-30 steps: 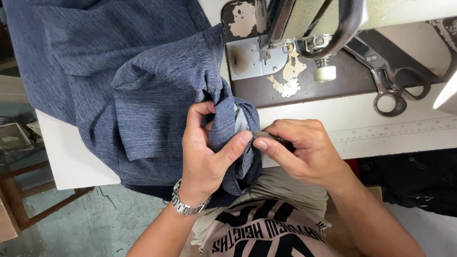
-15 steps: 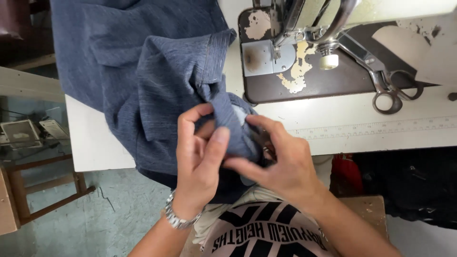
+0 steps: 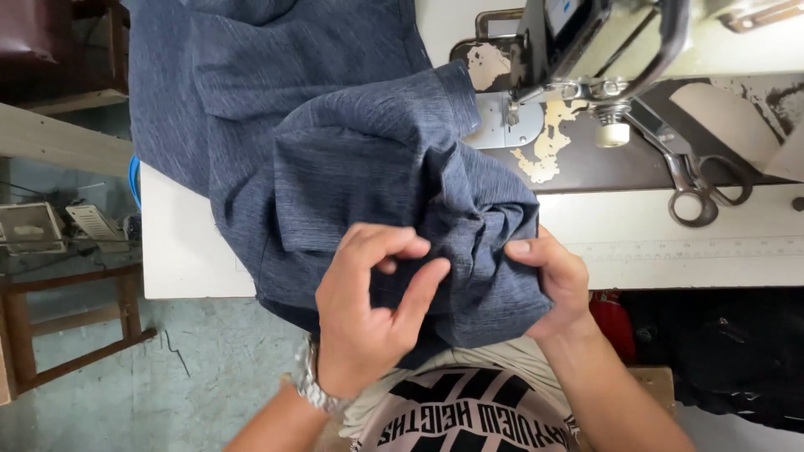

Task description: Trimming loose threads and excess fabric from a blue garment using manual thread snips.

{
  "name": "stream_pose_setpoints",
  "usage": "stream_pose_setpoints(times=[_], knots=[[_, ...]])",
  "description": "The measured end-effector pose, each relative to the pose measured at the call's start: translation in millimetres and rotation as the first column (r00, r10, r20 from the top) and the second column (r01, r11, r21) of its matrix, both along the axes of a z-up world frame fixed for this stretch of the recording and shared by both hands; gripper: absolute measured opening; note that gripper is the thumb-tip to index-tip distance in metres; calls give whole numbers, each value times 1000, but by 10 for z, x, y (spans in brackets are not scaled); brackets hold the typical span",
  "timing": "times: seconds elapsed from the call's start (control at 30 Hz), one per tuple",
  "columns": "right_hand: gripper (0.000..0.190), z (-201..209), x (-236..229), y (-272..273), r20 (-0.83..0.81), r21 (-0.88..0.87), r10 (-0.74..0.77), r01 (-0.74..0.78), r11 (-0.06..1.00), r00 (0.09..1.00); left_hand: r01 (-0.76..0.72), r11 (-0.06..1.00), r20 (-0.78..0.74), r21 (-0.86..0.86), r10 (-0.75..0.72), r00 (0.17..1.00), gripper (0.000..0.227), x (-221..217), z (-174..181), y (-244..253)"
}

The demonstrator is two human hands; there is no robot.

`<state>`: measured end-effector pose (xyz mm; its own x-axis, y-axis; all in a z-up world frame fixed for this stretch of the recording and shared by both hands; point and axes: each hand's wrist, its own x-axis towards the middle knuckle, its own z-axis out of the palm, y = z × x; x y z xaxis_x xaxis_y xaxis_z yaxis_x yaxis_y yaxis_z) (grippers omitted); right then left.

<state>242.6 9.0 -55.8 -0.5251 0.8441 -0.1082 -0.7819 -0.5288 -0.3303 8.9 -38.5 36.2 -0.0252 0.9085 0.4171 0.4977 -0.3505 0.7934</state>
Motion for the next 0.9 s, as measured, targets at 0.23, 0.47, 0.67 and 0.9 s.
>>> stream_pose_setpoints(times=[0.23, 0.47, 0.67, 0.9], knots=[[60, -106, -189, -48, 106, 198, -36, 15, 980, 994, 22, 995, -7, -96, -23, 1000, 18, -110, -56, -3], [25, 182, -112, 76, 595, 266, -192, 34, 963, 781, 139, 989, -45, -58, -142, 989, 11, -126, -59, -104], [44, -32, -13, -36, 617, 173, -163, 69, 982, 770, 123, 992, -166, 39, -115, 979, 36, -234, 71, 34], [36, 108, 54, -55, 761, 416, -299, -78, 906, 576, 674, 688, -587, -268, -671, 452, 82, -273, 498, 1154]])
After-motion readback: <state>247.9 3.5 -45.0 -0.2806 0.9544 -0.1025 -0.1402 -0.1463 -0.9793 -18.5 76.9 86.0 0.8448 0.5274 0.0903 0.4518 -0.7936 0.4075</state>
